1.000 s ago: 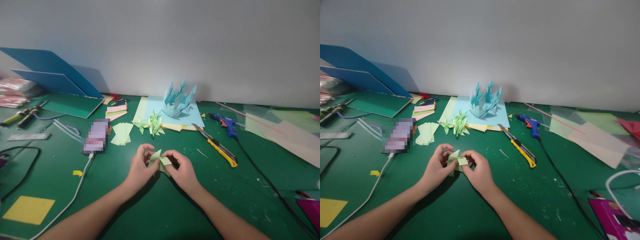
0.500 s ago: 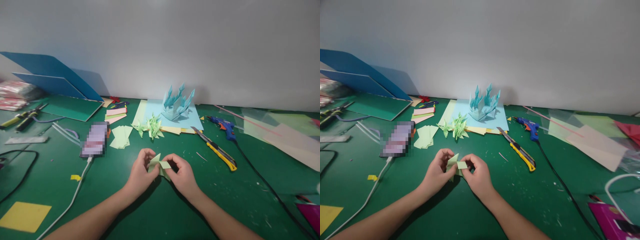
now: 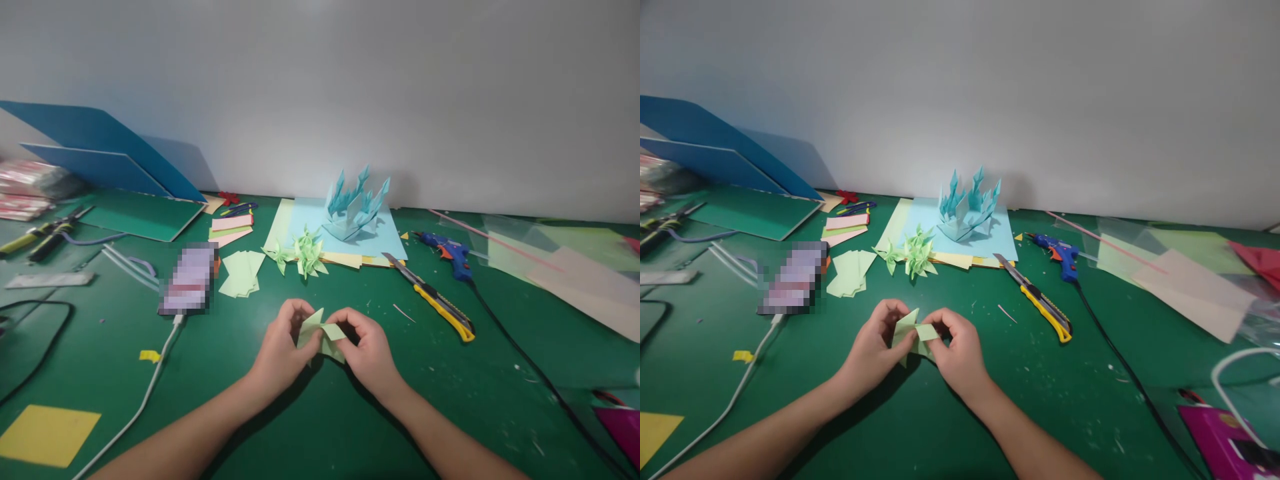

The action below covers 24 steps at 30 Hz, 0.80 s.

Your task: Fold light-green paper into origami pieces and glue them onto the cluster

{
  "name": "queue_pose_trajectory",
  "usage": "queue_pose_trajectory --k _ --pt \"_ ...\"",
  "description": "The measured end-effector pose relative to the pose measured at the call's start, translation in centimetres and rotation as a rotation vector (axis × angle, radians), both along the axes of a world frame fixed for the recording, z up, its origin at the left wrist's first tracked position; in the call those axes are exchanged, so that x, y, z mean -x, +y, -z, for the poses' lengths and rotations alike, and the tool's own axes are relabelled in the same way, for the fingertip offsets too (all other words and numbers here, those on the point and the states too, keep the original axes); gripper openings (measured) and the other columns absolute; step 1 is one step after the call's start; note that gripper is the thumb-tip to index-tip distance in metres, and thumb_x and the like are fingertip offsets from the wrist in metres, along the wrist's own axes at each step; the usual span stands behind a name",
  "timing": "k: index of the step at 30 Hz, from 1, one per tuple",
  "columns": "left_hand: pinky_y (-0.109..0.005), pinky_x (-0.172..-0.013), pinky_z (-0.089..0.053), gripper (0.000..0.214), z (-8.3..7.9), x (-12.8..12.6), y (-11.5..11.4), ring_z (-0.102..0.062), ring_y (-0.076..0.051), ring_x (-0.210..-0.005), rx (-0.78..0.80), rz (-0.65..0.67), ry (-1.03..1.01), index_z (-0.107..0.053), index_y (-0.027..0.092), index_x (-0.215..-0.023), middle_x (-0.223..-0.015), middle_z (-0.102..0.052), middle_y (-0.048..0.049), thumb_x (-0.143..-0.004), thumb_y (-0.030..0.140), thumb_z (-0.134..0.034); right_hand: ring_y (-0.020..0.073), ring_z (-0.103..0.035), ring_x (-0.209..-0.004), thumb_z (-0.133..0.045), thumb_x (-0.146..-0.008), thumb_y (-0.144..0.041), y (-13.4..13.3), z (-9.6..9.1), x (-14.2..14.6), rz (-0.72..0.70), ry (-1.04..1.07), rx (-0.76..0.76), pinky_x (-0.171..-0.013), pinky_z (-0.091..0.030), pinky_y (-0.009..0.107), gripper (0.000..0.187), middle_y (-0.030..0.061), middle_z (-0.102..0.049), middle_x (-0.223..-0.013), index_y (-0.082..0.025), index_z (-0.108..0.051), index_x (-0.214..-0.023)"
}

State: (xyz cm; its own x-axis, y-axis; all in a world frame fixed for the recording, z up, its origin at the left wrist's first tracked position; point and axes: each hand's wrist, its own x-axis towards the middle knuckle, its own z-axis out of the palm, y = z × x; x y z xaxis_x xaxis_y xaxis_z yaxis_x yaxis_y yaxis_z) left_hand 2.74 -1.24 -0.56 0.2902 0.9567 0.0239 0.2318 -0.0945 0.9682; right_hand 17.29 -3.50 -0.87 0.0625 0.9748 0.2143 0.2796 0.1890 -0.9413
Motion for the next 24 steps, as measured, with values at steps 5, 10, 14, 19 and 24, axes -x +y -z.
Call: queue_pose_trajectory --k 5,10,14,19,24 --pt "-0.022 -0.059 -0.041 0.018 -0.2 -0.1 -0.1 -0.051 -0.010 -0.065 -0.016 0.006 0.022 -0.045 0.020 -0.089 -0.076 -0.051 0.0036 -0.074 0.020 -0.055 0.0132 -0.054 -0.057 -0.053 -0.074 -0.021 -0.1 -0.2 -0.1 0.000 0.000 -0.018 -0.054 -0.043 0.023 0.008 0.0002 -0.060 -0.062 -0.018 -0.057 -0.067" --pt "-0.021 -0.052 -0.037 0.013 -0.4 0.0 0.2 -0.046 -0.009 -0.056 0.076 0.020 0.055 -0.051 0.018 -0.077 -0.063 -0.048 0.0051 -0.073 0.028 -0.058 0.0132 -0.054 -0.060 -0.052 -0.077 -0.022 0.0 0.2 0.0 -0.014 0.009 -0.021 -0.055 -0.044 0.024 0.006 0.0005 -0.058 -0.067 -0.019 -0.056 -0.074" --pt "-0.019 -0.049 -0.037 0.022 -0.8 0.0 0.7 -0.046 -0.008 -0.051 0.209 -0.076 -0.129 -0.050 0.018 -0.067 -0.057 -0.047 0.0068 -0.066 0.032 -0.066 0.0143 -0.057 -0.070 -0.055 -0.080 -0.025 -0.1 0.8 -0.1 0.003 0.076 -0.125 -0.062 -0.049 0.027 0.025 0.0041 -0.059 -0.091 -0.023 -0.047 -0.104" --pt "-0.023 -0.054 -0.045 0.030 -1.1 0.1 0.9 -0.057 -0.013 -0.061 0.275 -0.150 -0.229 -0.064 0.014 -0.084 -0.071 -0.066 -0.0013 -0.064 0.036 -0.070 0.0195 -0.054 -0.093 -0.054 -0.084 -0.019 -0.3 0.7 -0.5 -0.001 -0.234 -0.375 -0.076 -0.048 0.034 0.013 0.0058 -0.053 -0.101 -0.025 -0.053 -0.095" --pt "-0.022 -0.055 -0.046 0.031 -1.0 0.0 0.8 -0.058 -0.013 -0.062 0.297 -0.151 -0.249 -0.067 0.013 -0.086 -0.072 -0.067 -0.0016 -0.067 0.037 -0.069 0.0219 -0.054 -0.093 -0.052 -0.086 -0.023 -0.3 0.6 -0.6 0.021 -0.431 -0.346 -0.079 -0.047 0.036 0.016 0.0078 -0.055 -0.097 -0.022 -0.058 -0.100"
